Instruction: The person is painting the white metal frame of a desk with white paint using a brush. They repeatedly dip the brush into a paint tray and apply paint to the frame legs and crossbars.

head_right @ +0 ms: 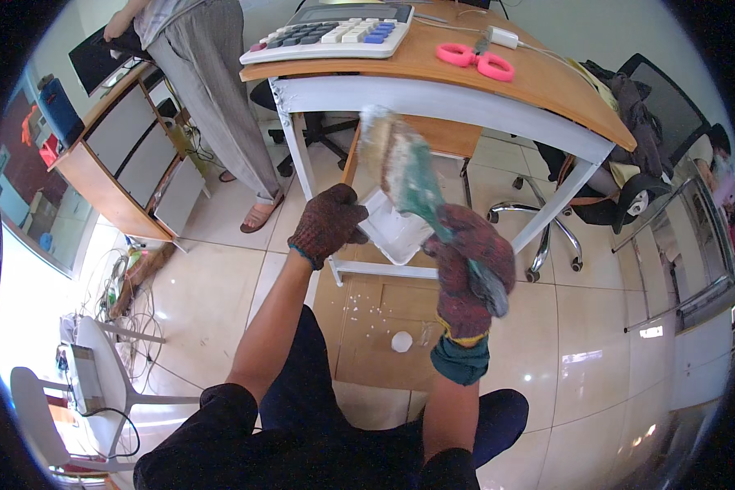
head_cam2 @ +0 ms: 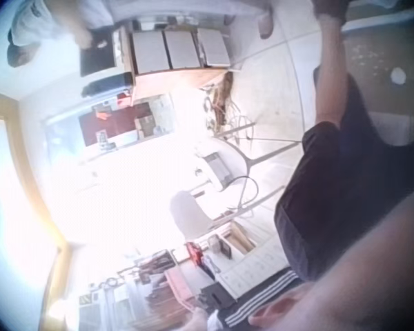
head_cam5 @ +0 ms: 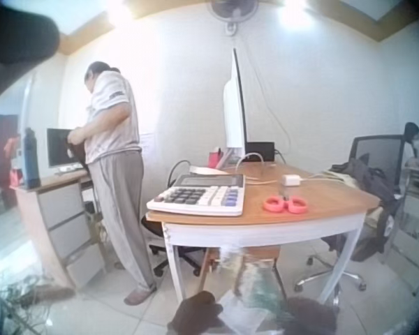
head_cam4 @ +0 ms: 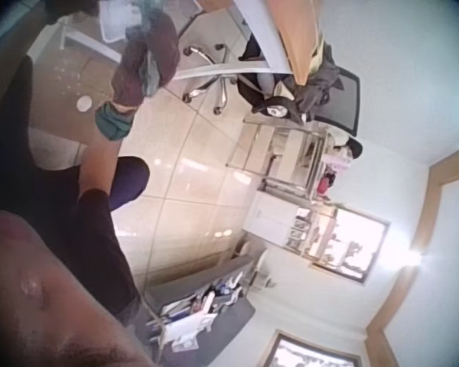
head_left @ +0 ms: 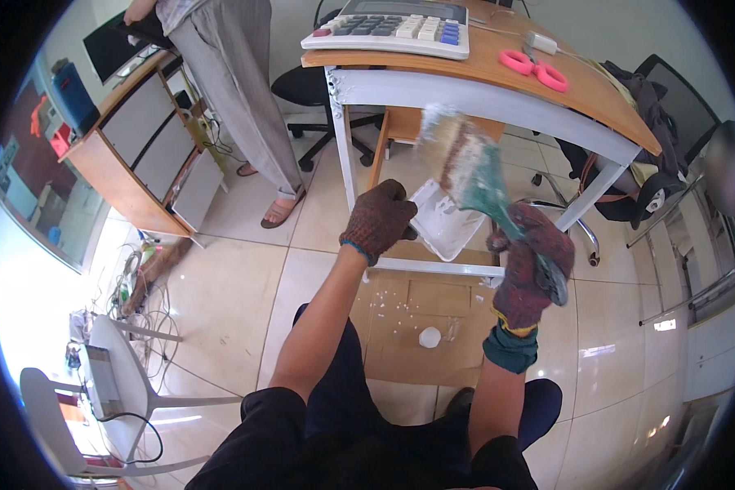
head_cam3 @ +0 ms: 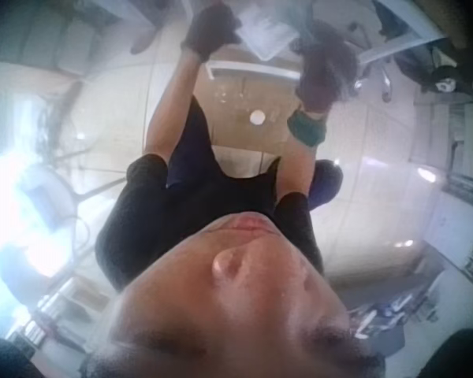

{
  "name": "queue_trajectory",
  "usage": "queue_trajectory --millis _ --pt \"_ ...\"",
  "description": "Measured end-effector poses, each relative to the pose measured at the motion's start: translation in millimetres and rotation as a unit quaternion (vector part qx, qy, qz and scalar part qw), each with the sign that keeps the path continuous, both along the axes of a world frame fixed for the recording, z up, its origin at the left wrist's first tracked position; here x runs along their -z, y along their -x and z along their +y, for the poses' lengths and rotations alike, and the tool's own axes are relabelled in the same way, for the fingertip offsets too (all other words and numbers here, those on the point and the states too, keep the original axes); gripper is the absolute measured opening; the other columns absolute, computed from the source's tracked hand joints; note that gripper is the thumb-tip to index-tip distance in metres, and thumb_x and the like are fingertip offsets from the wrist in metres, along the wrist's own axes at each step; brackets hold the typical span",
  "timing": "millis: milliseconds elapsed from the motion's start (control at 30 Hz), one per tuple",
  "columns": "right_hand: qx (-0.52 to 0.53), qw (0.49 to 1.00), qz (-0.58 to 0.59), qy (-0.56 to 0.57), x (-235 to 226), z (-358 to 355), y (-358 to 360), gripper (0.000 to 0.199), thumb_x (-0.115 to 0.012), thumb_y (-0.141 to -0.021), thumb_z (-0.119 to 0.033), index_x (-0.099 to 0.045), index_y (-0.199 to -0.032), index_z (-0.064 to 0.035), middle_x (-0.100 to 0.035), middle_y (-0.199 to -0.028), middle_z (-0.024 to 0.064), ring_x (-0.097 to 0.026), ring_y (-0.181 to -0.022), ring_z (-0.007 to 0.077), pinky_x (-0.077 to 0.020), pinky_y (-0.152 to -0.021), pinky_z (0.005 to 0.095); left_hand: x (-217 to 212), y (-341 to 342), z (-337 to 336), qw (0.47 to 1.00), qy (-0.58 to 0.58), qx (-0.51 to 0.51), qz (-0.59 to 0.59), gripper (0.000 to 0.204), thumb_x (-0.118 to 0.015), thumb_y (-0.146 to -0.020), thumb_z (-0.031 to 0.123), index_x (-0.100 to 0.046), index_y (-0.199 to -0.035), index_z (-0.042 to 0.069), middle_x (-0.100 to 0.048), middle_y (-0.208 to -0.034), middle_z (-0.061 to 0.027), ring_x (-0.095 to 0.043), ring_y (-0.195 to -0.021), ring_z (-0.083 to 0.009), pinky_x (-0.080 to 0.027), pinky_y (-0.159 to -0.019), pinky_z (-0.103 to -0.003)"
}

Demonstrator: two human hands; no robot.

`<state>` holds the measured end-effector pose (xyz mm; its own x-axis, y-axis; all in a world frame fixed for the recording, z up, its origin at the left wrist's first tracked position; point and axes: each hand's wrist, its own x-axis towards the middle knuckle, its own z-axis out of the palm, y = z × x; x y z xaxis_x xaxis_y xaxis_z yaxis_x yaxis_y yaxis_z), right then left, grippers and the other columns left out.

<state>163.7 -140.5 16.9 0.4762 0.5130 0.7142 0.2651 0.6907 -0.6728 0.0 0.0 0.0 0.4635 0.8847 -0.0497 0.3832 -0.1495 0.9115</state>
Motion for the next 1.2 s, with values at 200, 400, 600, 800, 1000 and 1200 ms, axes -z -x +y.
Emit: queue_trajectory --millis 200,400,600,800,1000,1200 --pt "0.084 0.995 -0.018 -0.053 -16.0 -4.5 -12.9 0.015 -0.064 -0.086 -0.016 -0.053 -0.086 -0.0053 -0.063 -0.101 0.0184 -0.061 -0.071 0.0194 -0.0516 -0.058 0.0314 -15.5 -6.5 -12.1 0.994 0.045 -0.055 -0.078 0.027 -0.065 -0.076 0.012 -0.057 -0.094 -0.006 -0.062 -0.081 -0.0121 -0.067 -0.069 -0.0186 -0.057 -0.057 -0.031" --pt "0.100 0.995 0.018 0.002 2.1 -45.0 -29.7 0.026 -0.063 -0.086 -0.021 -0.047 -0.103 -0.0107 -0.059 -0.103 0.0145 -0.055 -0.068 0.0161 -0.0459 -0.055 0.0298 18.4 11.5 10.5 0.991 -0.127 0.037 0.028 0.029 -0.073 -0.069 0.016 -0.062 -0.091 0.000 -0.062 -0.088 -0.0129 -0.066 -0.078 -0.0230 -0.055 -0.067 -0.034" --pt "0.146 0.988 0.053 0.022 -6.9 -78.7 -6.5 0.023 -0.059 -0.089 -0.029 -0.052 -0.095 -0.0072 -0.058 -0.103 0.0146 -0.052 -0.065 0.0138 -0.0438 -0.054 0.0282 17.9 7.7 -0.2 0.999 -0.023 0.038 -0.005 0.023 -0.072 -0.068 0.017 -0.065 -0.085 0.003 -0.060 -0.093 -0.0136 -0.065 -0.082 -0.0266 -0.054 -0.074 -0.034" --pt "0.064 0.983 -0.053 0.163 -32.3 -116.9 -13.5 0.015 -0.061 -0.088 -0.020 -0.052 -0.083 -0.0085 -0.059 -0.101 0.0161 -0.059 -0.063 0.0174 -0.0501 -0.053 0.0299 16.7 -1.8 -22.3 0.997 0.054 0.057 -0.021 0.021 -0.061 -0.078 0.012 -0.055 -0.088 -0.006 -0.064 -0.077 -0.0175 -0.069 -0.065 -0.0230 -0.056 -0.060 -0.033" --pt "-0.014 0.963 -0.142 0.229 -39.6 -123.9 -22.5 0.015 -0.067 -0.083 -0.017 -0.054 -0.083 -0.0083 -0.059 -0.101 0.0150 -0.061 -0.068 0.0202 -0.0517 -0.055 0.0305 36.2 -14.4 -30.2 0.995 0.064 0.069 -0.033 0.019 -0.059 -0.080 0.012 -0.054 -0.087 -0.005 -0.062 -0.073 -0.0180 -0.069 -0.064 -0.0225 -0.055 -0.058 -0.033" --pt "0.140 0.964 -0.054 0.218 5.1 -133.1 -50.3 0.025 -0.073 -0.079 -0.022 -0.053 -0.084 -0.0074 -0.060 -0.089 0.0119 -0.057 -0.069 0.0165 -0.0478 -0.057 0.0274 30.6 -31.3 -51.1 0.996 0.065 0.054 -0.034 0.018 -0.058 -0.081 0.011 -0.055 -0.089 -0.005 -0.061 -0.078 -0.0180 -0.068 -0.064 -0.0228 -0.055 -0.057 -0.033"
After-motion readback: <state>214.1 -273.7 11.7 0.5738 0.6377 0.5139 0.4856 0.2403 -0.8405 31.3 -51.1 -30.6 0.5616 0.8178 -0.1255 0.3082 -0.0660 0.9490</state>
